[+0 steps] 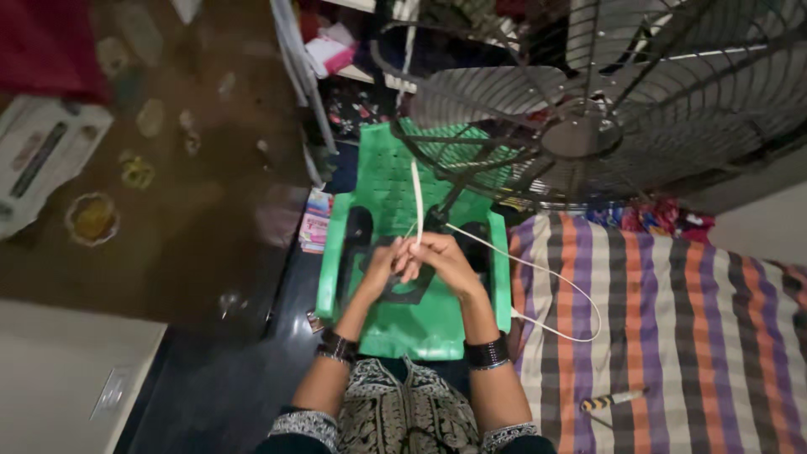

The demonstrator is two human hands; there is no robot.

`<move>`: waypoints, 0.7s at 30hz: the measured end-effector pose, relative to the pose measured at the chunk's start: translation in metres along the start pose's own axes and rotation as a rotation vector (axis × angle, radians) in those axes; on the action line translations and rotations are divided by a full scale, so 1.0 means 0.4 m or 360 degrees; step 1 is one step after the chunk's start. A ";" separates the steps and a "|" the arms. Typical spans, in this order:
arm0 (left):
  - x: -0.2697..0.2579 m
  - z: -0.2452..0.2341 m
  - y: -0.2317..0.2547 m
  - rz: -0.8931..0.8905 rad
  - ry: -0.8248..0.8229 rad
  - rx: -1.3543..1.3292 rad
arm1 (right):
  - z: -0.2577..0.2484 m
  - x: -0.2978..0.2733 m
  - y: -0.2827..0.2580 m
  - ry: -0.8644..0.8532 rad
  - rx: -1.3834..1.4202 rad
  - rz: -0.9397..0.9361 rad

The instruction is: The person reassembles an electric fan by attaching the front grille to the fan head and securing it. The hands manipulate the grille and align it with the fan blades and motor housing, then fasten it in place.

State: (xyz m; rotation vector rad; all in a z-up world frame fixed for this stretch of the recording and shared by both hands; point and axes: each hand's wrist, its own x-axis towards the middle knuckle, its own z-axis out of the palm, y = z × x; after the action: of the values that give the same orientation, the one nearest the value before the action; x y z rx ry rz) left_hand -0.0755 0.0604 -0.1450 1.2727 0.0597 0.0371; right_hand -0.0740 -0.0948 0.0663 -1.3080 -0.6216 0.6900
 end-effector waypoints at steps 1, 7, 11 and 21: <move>0.001 -0.006 -0.010 0.0042 0.0200 0.0071 | 0.009 0.007 -0.005 0.0045 0.0008 -0.0066; -0.104 -0.026 0.247 0.0222 0.0553 -0.0518 | -0.011 0.034 0.162 -0.0060 -0.0264 -0.0145; -0.250 0.029 0.501 0.0157 0.0295 -0.0850 | -0.007 0.058 0.387 -0.0148 -0.1206 -0.0547; -0.337 -0.057 0.425 0.0473 0.0488 -0.0050 | 0.170 -0.038 0.343 -0.0169 -0.0763 0.0158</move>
State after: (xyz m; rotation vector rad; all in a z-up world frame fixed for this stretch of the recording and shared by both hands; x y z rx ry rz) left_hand -0.2107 0.1236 0.0140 1.2270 0.1325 0.4876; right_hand -0.1490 -0.0457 -0.0587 -1.7623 -0.8467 0.7202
